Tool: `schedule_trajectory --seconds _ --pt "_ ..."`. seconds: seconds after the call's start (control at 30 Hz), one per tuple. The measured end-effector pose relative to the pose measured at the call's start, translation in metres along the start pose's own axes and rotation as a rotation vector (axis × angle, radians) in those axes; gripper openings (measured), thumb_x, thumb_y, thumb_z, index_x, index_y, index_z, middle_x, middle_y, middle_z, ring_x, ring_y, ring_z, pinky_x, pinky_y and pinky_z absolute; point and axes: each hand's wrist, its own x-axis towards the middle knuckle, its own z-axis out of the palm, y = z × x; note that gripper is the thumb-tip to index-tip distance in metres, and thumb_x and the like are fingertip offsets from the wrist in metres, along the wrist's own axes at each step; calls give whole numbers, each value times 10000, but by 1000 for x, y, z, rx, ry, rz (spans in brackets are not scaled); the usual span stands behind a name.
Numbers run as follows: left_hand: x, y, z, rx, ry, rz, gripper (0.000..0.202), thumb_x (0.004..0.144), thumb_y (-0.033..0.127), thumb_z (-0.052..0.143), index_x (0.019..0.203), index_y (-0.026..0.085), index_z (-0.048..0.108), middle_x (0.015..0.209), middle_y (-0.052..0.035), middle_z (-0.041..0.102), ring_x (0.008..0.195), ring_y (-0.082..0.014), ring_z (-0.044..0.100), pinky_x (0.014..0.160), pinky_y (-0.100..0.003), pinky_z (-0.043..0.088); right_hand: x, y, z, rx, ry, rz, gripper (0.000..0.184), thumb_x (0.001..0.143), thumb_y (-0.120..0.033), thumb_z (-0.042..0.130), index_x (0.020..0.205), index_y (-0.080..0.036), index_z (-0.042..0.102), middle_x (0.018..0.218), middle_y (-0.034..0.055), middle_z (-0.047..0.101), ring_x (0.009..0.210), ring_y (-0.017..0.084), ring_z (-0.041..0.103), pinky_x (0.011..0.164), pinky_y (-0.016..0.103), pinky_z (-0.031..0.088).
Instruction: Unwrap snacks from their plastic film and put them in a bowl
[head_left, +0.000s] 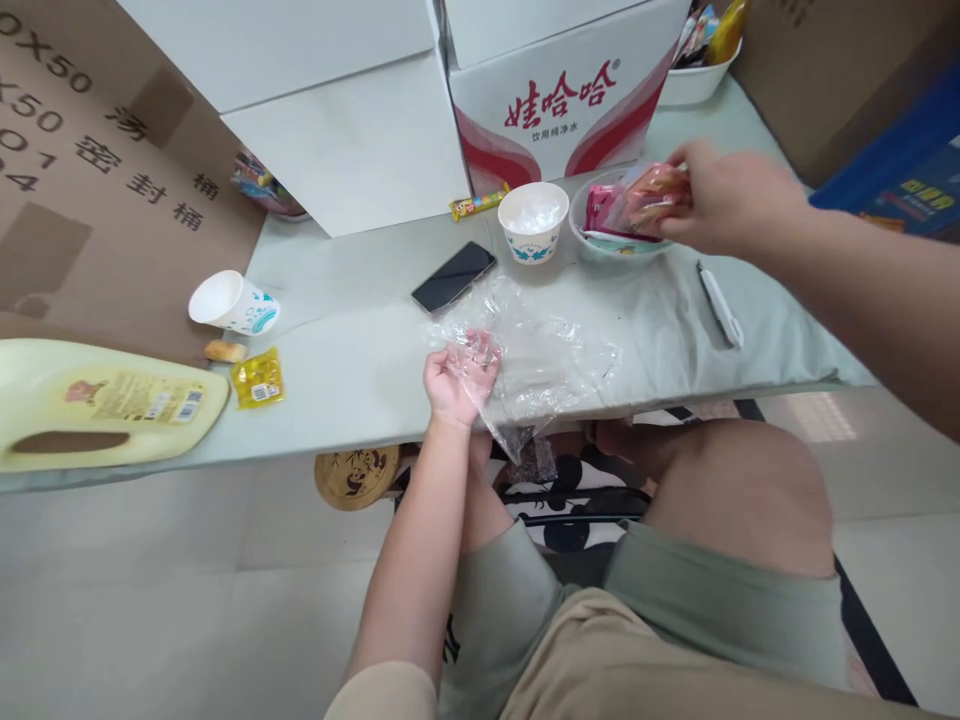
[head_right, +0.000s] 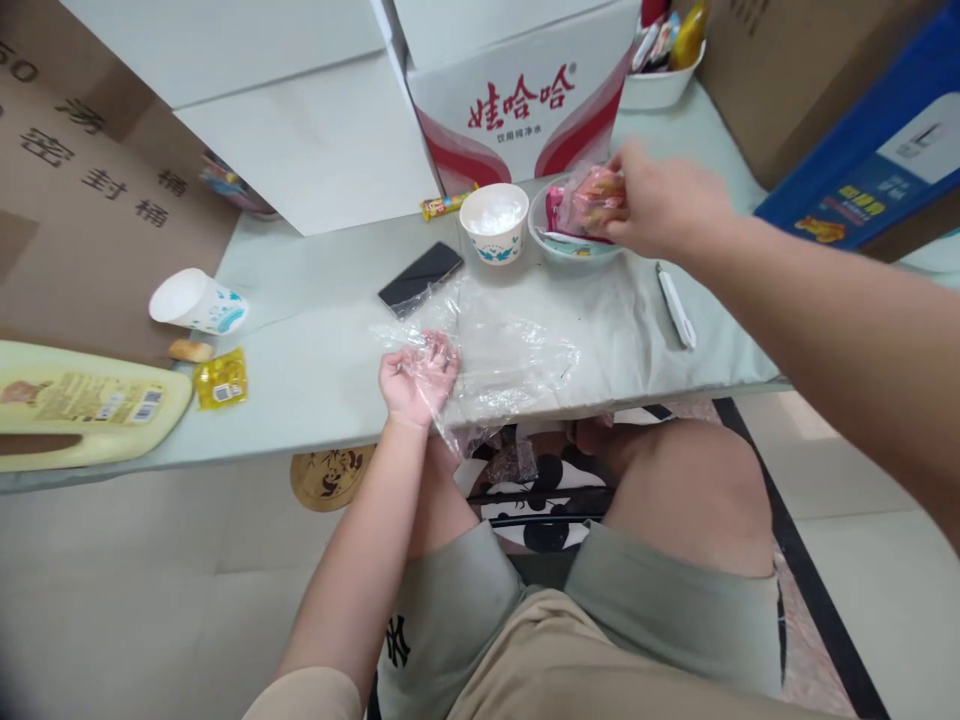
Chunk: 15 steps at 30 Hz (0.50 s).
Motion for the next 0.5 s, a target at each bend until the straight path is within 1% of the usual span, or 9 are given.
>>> schedule_trajectory --seconds 0.07,0.13,0.17,0.23,0.3,0.33,0.4,0.43,0.5 --pt "0 0 -1 -12 -29 -3 208 698 323 612 608 216 457 1009 -43 733 1224 -243 649 1031 -431 553 13 1 2 -256 -76 50 313 741 -360 752 686 -124 553 1290 94 711 1237 247 619 865 475 370" --pt "0 -1 -2 -7 -41 4 211 700 326 619 614 217 460 1012 -44 727 1210 -243 654 1027 -430 551 19 3 7 -339 -74 -77 299 814 -383 621 719 -100 617 1403 63 650 1332 261 549 899 513 340" --pt "0 -1 -2 8 -42 9 218 705 332 620 615 217 458 1017 -46 726 1211 -247 652 1028 -434 550 21 5 10 -319 -41 -158 266 806 -368 623 765 -107 658 1416 53 644 1342 273 540 917 522 340" --pt "0 -1 -2 52 -35 20 242 716 347 618 610 216 445 1031 -53 724 1225 -257 644 1032 -444 548 22 8 17 -265 22 -246 206 742 -280 720 897 -144 715 1358 71 687 1286 298 593 935 520 377" --pt "0 0 -2 80 -22 24 266 723 356 613 598 213 428 1036 -59 723 1238 -264 636 1032 -447 548 22 11 25 -231 37 -252 334 681 -179 807 1003 -169 721 1242 112 741 1165 309 672 902 495 437" --pt "0 0 -1 82 -18 22 270 724 355 609 593 212 421 1035 -60 723 1240 -263 634 1031 -444 549 22 12 29 -223 34 -250 357 676 -171 830 1014 -172 715 1197 122 755 1106 302 699 875 476 458" --pt "0 0 0 60 -20 12 266 720 343 601 586 211 413 1022 -53 723 1227 -251 639 1026 -430 552 22 15 37 -200 4 -232 250 726 -222 818 936 -163 697 1157 106 764 1039 257 720 833 434 467" --pt "0 0 0 40 -23 4 260 714 334 599 583 210 411 1012 -49 722 1211 -242 646 1021 -421 553 23 17 41 -180 -26 -221 188 756 -246 790 878 -154 680 1160 92 762 1041 230 717 823 416 459" --pt "0 0 1 11 -27 -7 247 703 321 597 584 210 412 991 -41 718 1176 -227 657 1013 -406 553 25 19 46 -131 -107 -203 163 800 -279 724 798 -136 645 1191 74 751 1086 181 693 816 394 433"
